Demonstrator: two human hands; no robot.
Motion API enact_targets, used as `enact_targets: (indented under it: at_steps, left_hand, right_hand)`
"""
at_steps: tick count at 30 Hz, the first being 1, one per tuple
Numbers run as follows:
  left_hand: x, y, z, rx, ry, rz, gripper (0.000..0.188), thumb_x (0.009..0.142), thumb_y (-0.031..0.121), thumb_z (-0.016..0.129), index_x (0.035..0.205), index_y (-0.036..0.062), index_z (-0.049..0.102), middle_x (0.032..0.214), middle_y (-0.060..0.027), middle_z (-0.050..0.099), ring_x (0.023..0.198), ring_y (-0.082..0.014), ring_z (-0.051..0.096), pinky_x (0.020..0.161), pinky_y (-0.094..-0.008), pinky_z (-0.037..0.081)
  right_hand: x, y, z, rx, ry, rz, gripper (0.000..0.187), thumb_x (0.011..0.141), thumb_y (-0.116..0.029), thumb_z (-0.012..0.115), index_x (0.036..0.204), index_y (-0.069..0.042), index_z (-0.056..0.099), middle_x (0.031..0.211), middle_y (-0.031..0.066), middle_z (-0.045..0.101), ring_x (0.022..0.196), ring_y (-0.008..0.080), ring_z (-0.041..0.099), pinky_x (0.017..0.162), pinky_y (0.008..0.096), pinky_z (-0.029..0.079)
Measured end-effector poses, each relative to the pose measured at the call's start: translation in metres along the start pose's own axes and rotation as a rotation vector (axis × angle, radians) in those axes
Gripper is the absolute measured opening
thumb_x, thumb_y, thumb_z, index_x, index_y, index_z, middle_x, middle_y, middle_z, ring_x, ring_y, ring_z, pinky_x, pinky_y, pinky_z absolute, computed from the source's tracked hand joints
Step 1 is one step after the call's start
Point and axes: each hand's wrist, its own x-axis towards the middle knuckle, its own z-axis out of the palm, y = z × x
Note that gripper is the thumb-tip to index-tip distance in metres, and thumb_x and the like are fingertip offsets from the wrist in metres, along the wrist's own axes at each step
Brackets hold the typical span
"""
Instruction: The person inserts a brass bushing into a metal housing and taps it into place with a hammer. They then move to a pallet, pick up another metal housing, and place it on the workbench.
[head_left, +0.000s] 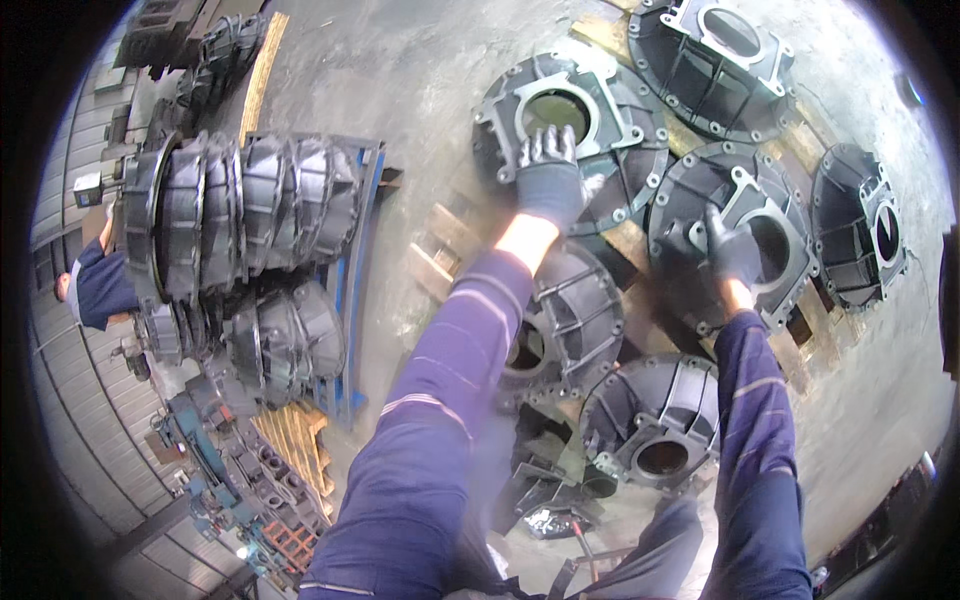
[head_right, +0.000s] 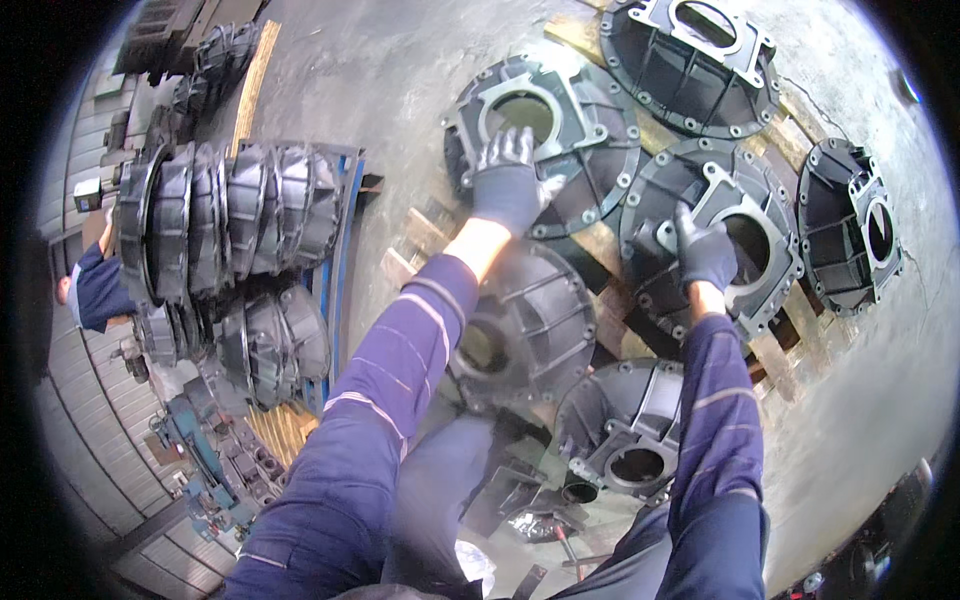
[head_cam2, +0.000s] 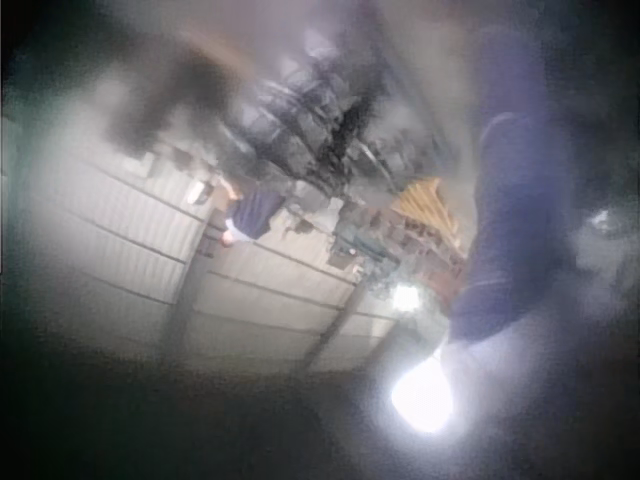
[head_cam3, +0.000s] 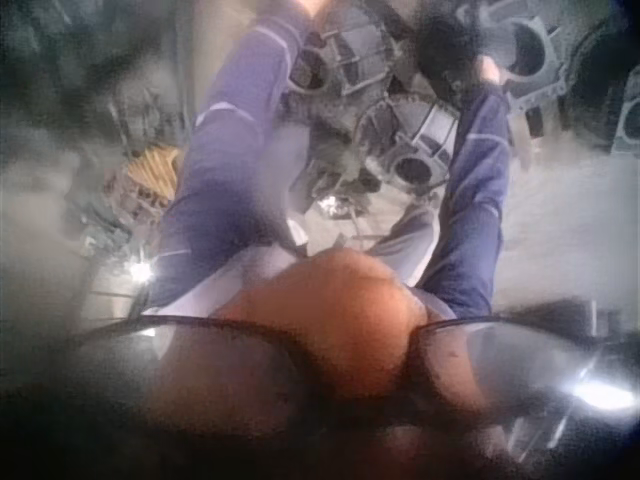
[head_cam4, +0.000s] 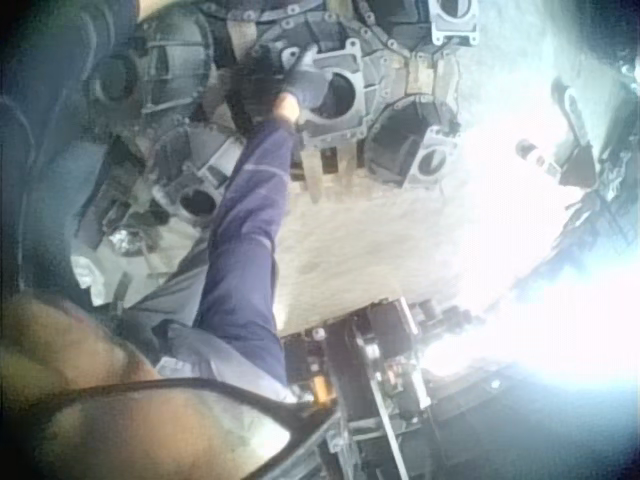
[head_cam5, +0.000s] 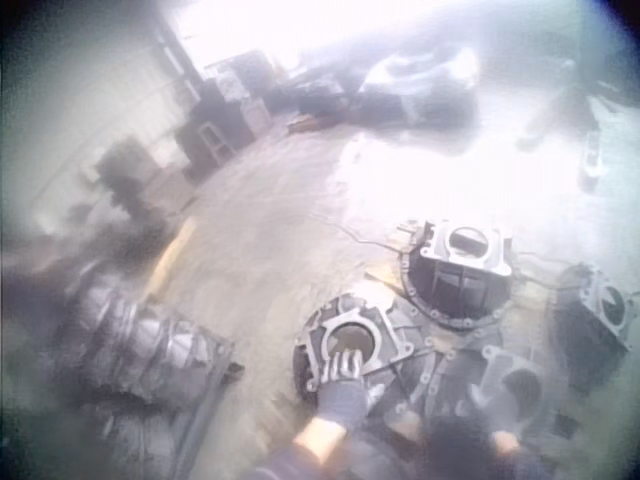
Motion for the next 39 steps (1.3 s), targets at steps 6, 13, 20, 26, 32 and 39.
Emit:
enact_targets:
  at_steps: [6, 13, 20, 26, 32, 39]
  left_hand:
    - [0.057, 0.005, 0.015, -0.055, -0.276, -0.009, 0.062, 0.088, 0.063, 0.069, 0.11, 0.0043, 0.066, 0.096, -0.0193, 0.075, 0.092, -0.0379, 0.073, 0.083, -0.0465, 0.056]
    - [0.066, -0.006, 0.009, -0.078, -0.329, 0.063, 0.056, 0.086, 0.06, 0.073, 0.1, 0.0065, 0.07, 0.088, -0.0171, 0.075, 0.085, -0.0371, 0.075, 0.076, -0.0476, 0.058]
    - [0.074, -0.048, 0.008, 0.007, -0.349, 0.192, 0.061, 0.083, 0.066, 0.072, 0.094, 0.0061, 0.069, 0.085, -0.0182, 0.074, 0.081, -0.0368, 0.074, 0.074, -0.0461, 0.058]
    - [0.083, -0.066, 0.021, 0.073, -0.237, 0.232, 0.066, 0.079, 0.07, 0.073, 0.091, 0.0054, 0.069, 0.079, -0.0174, 0.073, 0.075, -0.0363, 0.073, 0.07, -0.0448, 0.057]
    - [0.08, -0.062, 0.032, 0.052, -0.268, 0.159, 0.058, 0.082, 0.067, 0.072, 0.095, 0.0105, 0.071, 0.086, -0.0158, 0.075, 0.079, -0.0372, 0.074, 0.074, -0.047, 0.058]
    - [0.081, -0.073, 0.041, 0.137, -0.161, 0.321, 0.059, 0.086, 0.068, 0.066, 0.092, 0.0098, 0.067, 0.076, -0.015, 0.072, 0.071, -0.0348, 0.073, 0.066, -0.0458, 0.057]
  right_hand:
    - [-0.014, -0.016, -0.012, -0.07, 0.081, 0.112, 0.088, 0.084, -0.078, 0.054, 0.11, 0.005, 0.068, 0.1, 0.0318, 0.073, 0.101, 0.0455, 0.072, 0.088, 0.0513, 0.055]
    - [-0.015, -0.023, -0.013, -0.067, 0.091, 0.147, 0.085, 0.084, -0.076, 0.057, 0.109, 0.004, 0.069, 0.098, 0.0309, 0.073, 0.097, 0.0454, 0.073, 0.084, 0.052, 0.056]
    - [-0.013, -0.019, -0.008, -0.102, 0.08, 0.158, 0.084, 0.084, -0.075, 0.057, 0.109, 0.005, 0.068, 0.097, 0.0306, 0.074, 0.096, 0.0451, 0.073, 0.085, 0.0523, 0.056]
    - [-0.01, -0.016, -0.005, -0.094, 0.089, 0.156, 0.085, 0.084, -0.078, 0.054, 0.11, 0.001, 0.069, 0.095, 0.0304, 0.073, 0.095, 0.0464, 0.072, 0.083, 0.0538, 0.055]
    - [-0.008, -0.015, -0.002, -0.14, 0.098, 0.194, 0.085, 0.082, -0.08, 0.055, 0.108, 0.0, 0.069, 0.094, 0.0295, 0.074, 0.096, 0.0451, 0.073, 0.084, 0.0523, 0.055]
    - [-0.008, -0.01, -0.002, 0.029, 0.105, 0.146, 0.085, 0.081, -0.077, 0.06, 0.109, 0.003, 0.069, 0.096, 0.0308, 0.073, 0.097, 0.0458, 0.072, 0.086, 0.0507, 0.055]
